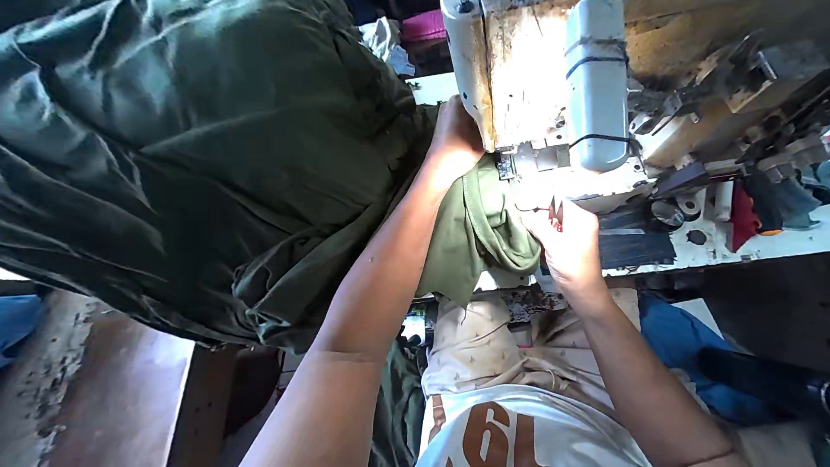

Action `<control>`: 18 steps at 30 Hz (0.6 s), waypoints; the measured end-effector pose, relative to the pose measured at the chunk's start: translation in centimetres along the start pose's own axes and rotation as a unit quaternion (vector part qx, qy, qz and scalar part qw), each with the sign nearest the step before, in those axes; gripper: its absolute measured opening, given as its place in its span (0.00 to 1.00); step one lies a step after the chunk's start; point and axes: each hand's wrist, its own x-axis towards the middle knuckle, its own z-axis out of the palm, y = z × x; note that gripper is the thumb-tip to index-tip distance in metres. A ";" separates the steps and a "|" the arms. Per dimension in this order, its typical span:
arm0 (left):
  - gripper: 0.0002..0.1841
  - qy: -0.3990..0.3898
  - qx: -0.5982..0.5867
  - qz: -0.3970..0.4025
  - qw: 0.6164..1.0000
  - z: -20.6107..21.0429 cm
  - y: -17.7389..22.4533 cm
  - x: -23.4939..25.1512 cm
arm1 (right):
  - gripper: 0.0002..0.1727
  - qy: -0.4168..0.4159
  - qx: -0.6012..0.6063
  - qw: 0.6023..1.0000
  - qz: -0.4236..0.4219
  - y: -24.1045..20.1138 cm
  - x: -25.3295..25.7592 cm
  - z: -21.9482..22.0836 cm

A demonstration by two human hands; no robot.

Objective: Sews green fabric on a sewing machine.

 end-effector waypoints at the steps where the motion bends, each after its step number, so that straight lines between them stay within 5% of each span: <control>1: 0.17 0.002 -0.011 0.003 1.000 0.0 -0.1 0.0 | 0.06 -0.002 0.003 1.000 -0.001 0.1 0.1 0.1; 7: 0.20 -0.007 -0.050 0.035 0.998 0.0 -0.2 0.2 | 0.06 0.003 -0.001 1.000 -0.016 0.2 -0.1 0.2; 11: 0.23 -0.007 0.023 0.038 0.999 -0.1 -0.4 -0.3 | 0.04 0.000 -0.009 0.999 -0.039 0.0 -0.3 0.3; 14: 0.18 0.090 0.140 -0.003 0.986 -0.6 1.7 -3.2 | 0.04 -0.025 -0.033 0.998 -0.040 -0.4 -0.3 -0.1; 16: 0.12 0.124 0.151 0.042 0.980 -1.0 3.3 -6.9 | 0.02 -0.053 -0.045 0.997 -0.036 -0.7 -0.2 -0.7; 18: 0.15 0.021 0.126 0.128 0.983 -1.2 4.2 -11.2 | 0.02 -0.091 -0.050 0.994 -0.036 -1.3 0.1 -1.4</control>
